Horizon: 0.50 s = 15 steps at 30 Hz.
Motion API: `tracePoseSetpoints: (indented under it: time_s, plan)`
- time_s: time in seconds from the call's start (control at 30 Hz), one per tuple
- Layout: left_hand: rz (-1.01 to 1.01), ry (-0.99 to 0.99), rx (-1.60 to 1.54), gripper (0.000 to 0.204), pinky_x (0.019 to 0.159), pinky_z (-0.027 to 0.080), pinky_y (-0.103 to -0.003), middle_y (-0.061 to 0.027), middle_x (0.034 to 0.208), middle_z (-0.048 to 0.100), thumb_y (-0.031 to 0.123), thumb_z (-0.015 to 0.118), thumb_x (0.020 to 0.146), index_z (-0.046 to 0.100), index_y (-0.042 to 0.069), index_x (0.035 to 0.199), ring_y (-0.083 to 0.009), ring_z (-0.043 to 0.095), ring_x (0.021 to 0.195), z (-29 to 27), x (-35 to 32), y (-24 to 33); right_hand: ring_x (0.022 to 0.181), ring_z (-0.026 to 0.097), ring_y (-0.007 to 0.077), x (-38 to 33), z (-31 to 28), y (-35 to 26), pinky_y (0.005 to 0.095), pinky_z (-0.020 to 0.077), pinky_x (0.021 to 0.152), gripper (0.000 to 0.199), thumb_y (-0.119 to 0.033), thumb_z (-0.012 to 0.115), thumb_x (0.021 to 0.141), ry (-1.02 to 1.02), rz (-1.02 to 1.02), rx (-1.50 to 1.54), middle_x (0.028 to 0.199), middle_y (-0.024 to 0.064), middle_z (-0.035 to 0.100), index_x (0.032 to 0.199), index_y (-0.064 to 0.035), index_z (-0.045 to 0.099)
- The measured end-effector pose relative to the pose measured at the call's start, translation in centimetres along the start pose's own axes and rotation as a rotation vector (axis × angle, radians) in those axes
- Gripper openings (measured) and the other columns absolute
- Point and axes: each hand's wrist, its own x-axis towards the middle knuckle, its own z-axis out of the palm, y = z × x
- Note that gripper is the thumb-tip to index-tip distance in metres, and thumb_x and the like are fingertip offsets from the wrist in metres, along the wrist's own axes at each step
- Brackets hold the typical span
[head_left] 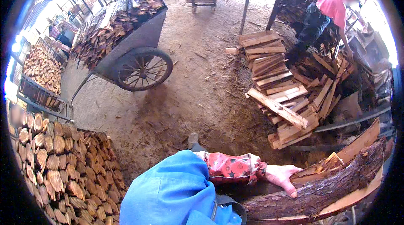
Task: The person picks up split logs from a pile near a wood processing machine and carries them to a metal cart. They stack the logs onto the cart and then push the cart to a new location within the workshop. The person repeats this process, gathering more wood and loading it onto the cart.
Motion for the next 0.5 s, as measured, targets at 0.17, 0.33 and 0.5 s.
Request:
tracePoseSetpoints:
  time_s: [0.17,0.33,0.5]
  plan:
    - [0.103,0.000,-0.096,0.091,0.095,0.045,-0.032,-0.0078,0.120,0.058,0.030,0.087,0.063,0.040,0.000,0.135,-0.0153,0.053,0.108,-2.5,-9.1,6.1,0.124,0.042,0.0265,-1.9,9.8,-2.0,0.0446,0.0369,0.104,0.061,-0.049,0.039,0.097,-0.089,-0.055,-0.029,0.139,0.0153,0.041,0.144,-0.0092,0.032]
    - [0.152,0.171,0.026,0.091,0.095,0.045,-0.032,-0.0081,0.119,0.059,0.028,0.087,0.063,0.040,0.000,0.136,-0.0159,0.053,0.108,-11.5,-15.3,13.8,0.123,0.043,0.0264,-1.6,20.9,-3.9,0.0443,0.0376,0.104,0.061,-0.047,0.040,0.098,-0.168,-0.112,-0.051,0.138,0.0156,0.042,0.143,-0.0084,0.033]
    - [0.341,0.461,0.174,0.095,0.099,0.042,-0.034,-0.0097,0.122,0.058,0.032,0.086,0.062,0.038,0.000,0.137,-0.0177,0.051,0.112,-6.3,-32.1,15.5,0.122,0.044,0.0263,-9.9,28.5,-8.0,0.0441,0.0384,0.103,0.060,-0.046,0.040,0.098,-0.356,-0.223,-0.034,0.136,0.0160,0.043,0.143,-0.0077,0.033]
